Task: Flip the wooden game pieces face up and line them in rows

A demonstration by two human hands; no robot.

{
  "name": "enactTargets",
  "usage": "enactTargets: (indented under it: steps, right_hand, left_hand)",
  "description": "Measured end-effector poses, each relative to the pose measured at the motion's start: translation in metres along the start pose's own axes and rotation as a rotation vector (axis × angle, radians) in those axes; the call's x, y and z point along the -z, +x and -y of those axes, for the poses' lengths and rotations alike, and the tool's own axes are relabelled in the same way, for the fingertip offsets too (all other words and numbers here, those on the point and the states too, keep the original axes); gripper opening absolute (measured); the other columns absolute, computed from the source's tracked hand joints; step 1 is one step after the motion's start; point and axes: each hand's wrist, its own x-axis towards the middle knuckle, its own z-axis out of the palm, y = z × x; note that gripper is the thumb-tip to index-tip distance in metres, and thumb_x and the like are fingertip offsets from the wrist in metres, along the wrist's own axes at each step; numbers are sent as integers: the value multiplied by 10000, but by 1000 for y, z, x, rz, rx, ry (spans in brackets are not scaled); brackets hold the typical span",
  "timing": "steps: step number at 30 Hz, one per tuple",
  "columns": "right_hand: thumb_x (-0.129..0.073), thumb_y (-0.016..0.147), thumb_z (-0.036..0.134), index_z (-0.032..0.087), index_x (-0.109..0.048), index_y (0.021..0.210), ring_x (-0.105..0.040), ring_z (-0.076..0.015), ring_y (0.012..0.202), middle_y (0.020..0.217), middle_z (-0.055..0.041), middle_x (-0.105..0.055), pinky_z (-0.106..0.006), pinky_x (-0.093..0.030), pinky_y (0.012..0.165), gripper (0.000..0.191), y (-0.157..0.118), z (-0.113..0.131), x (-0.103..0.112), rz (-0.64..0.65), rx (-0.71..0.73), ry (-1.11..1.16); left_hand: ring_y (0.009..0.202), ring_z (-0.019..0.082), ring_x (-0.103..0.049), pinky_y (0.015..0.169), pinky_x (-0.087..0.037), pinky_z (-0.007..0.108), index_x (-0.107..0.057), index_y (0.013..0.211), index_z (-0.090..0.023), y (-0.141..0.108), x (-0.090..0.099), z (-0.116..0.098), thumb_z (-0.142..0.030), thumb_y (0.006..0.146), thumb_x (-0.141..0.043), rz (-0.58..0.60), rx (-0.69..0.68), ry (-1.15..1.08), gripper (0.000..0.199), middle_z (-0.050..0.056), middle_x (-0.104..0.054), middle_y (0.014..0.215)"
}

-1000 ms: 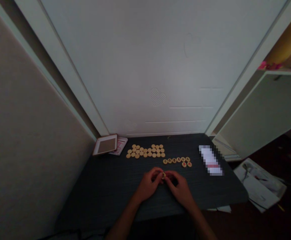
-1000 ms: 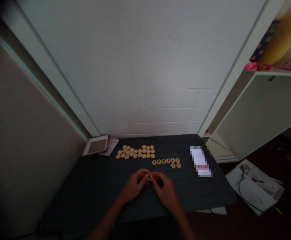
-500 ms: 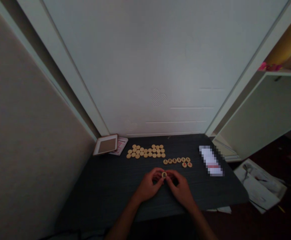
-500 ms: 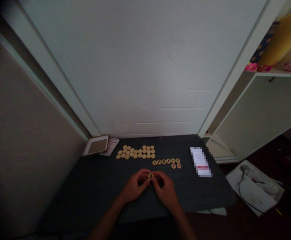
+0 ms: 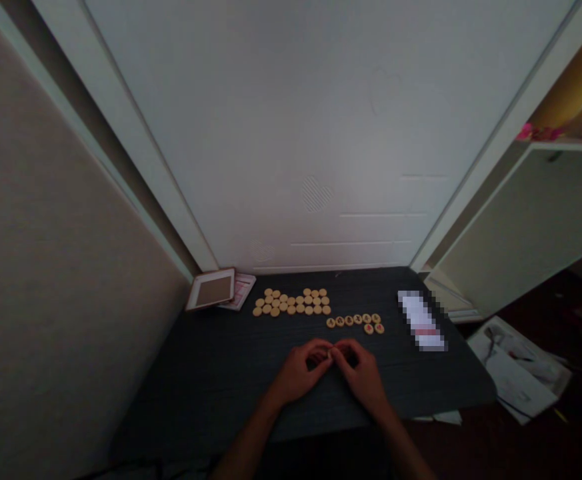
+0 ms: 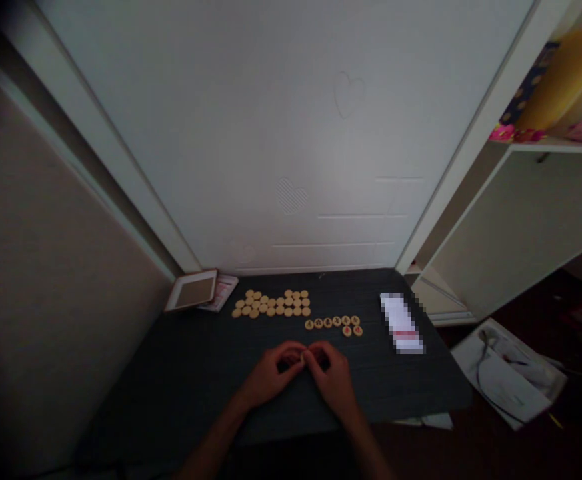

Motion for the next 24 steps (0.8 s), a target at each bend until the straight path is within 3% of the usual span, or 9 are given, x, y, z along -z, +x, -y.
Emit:
enactTargets:
  steps: [10, 24]
  right_hand:
    - [-596, 946, 412, 218, -716, 1019, -709, -212, 844, 943, -54, -759, -299, -556, 784, 240, 0, 6, 2, 7, 32, 12]
    - [-675, 885, 444, 215, -714, 1006, -707, -197, 741, 840, -40, -753, -288, -561, 699, 262, 1, 0, -2, -16, 17, 18]
  left_hand:
    - [952, 217, -727, 882, -554, 338, -650, 1149, -219, 2, 0, 6, -357, 926, -628, -41, 23, -66, 264, 59, -777, 1019]
    - [993, 234, -722, 906, -555, 359, -674, 1178, -234, 2, 0, 7, -323, 905, -654, -26, 11, -57, 288, 64, -773, 1068]
